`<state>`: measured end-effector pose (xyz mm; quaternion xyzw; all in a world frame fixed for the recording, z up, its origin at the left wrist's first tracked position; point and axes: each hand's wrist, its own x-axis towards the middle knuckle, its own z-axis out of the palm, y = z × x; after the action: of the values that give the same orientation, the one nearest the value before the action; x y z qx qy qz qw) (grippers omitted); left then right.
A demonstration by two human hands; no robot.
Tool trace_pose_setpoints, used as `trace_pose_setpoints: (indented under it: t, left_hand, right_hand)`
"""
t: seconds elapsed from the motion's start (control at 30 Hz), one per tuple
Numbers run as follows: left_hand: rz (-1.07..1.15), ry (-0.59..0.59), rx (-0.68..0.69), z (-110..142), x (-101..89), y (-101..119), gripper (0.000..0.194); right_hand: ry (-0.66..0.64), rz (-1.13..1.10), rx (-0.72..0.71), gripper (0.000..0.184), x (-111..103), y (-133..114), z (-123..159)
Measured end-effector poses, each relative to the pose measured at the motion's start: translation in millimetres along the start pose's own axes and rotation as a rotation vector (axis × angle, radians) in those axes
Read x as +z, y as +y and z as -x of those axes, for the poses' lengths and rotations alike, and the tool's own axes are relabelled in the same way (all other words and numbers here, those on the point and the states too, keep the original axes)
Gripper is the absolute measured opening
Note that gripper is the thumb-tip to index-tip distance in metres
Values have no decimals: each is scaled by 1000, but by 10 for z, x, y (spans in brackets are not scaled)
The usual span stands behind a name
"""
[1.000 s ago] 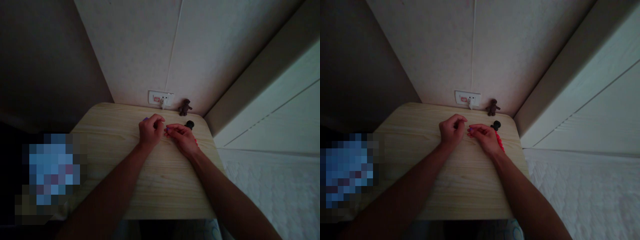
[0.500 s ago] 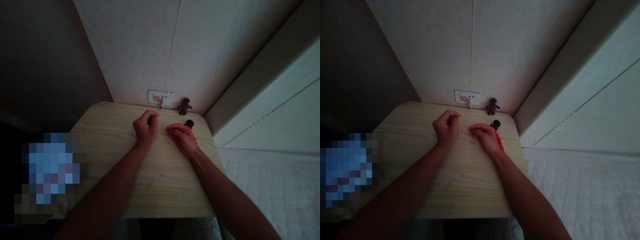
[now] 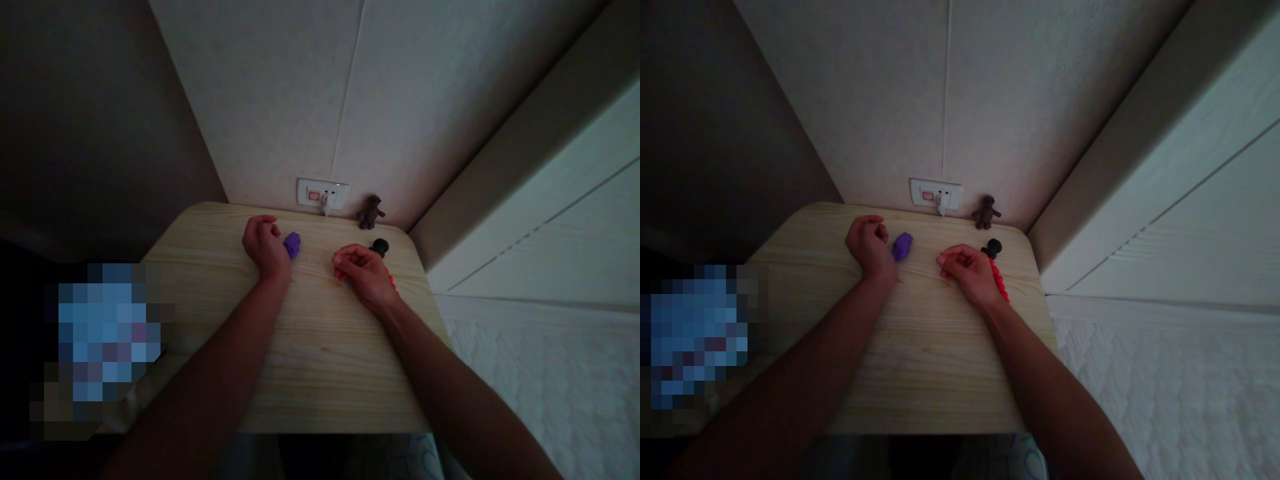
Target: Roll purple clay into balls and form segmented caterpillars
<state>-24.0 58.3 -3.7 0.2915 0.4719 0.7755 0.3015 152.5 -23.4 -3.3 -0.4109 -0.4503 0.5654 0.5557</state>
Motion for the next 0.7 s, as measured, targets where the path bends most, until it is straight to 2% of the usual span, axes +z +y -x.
trace_pose_setpoints:
  t: [0.13, 0.23, 0.3, 0.43, 0.5, 0.6, 0.7]
  left_hand:
    - [-64, -51, 20, 8, -3, 13, 13]
    - [-117, -102, 132, 94, -15, 96, 14]
    - [-146, -208, 262, 202, -30, 178, 15]
    - [-294, -606, 512, 442, -53, 314, 13]
    - [-344, -733, 576, 522, -48, 340, 13]
    - [-362, -808, 589, 574, -22, 324, 13]
    - [-385, -838, 549, 578, 3, 279, 9]
  right_hand:
    - [1, -91, 51, 30, 20, -32, -3]
    - [11, -105, 60, 32, 35, -33, -6]
    - [34, -77, 40, 32, 34, -17, -10]
    - [119, 20, -49, 27, -9, 32, -29]
    - [145, 29, -104, 25, -32, 51, -40]
    - [141, -19, -129, 33, -39, 59, -47]
    - [138, -40, -134, 29, -21, 50, -42]
